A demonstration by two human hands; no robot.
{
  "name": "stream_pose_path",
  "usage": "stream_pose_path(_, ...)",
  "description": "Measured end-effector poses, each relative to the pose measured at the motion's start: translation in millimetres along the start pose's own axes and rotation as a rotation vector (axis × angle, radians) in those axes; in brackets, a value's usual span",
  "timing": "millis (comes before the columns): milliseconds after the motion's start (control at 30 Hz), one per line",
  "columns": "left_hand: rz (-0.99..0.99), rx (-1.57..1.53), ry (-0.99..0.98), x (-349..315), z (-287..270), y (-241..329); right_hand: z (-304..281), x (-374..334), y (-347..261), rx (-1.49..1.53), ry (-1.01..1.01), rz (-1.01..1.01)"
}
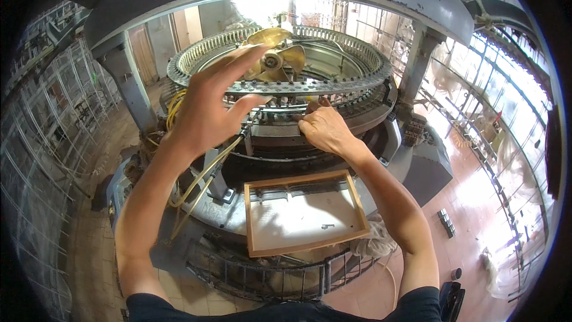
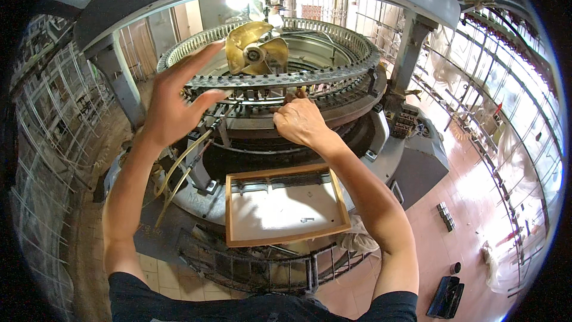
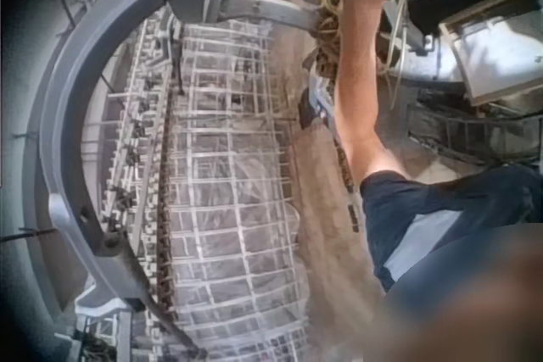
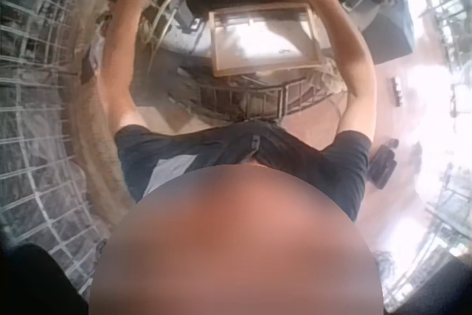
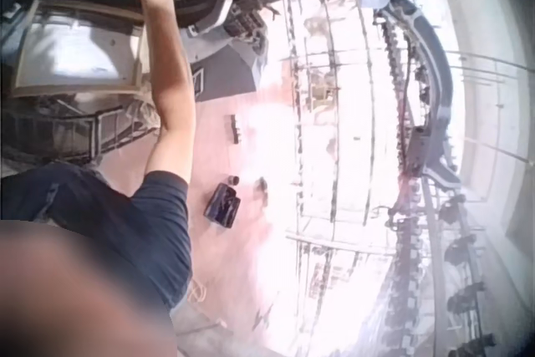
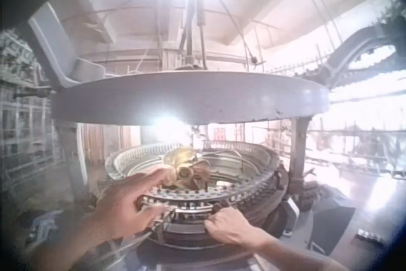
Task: The person assembles a large circular industrial machine by inserting small metal pins into slots around its perimeter. They use a screwdriver to tighten components and repeatedly place pins into the machine's ring structure.
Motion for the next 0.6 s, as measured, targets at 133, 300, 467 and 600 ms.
stream_pose_path(133,-0.14,0.058,0.148,-74.4,-51.4,38.7,-6.3,-2.0,-16.4,-0.056,0.051,-0.141)
stream_pose_path(300,-0.263,-0.31,0.359,-167.4,-38.5,69.4,1.1,6.8,-14.4,-0.035,-0.029,0.033)
stream_pose_path(467,-0.547,-0.273,0.427,-248.0,-3.3,64.2,8.9,9.3,-19.1,-0.08,-0.108,0.091)
stream_pose_path(600,-0.646,-0.328,0.352,-284.7,22.5,67.1,16.3,10.6,-18.1,-0.156,-0.179,0.112)
Point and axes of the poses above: each hand's wrist, its own x-axis towards the middle knuckle, its own z-axis out of the palm, y = z × x, the point moved 8 cm from there along x, towards the middle knuckle, and after that the axes turned 8 degrees about z, right-handed, at the moved point
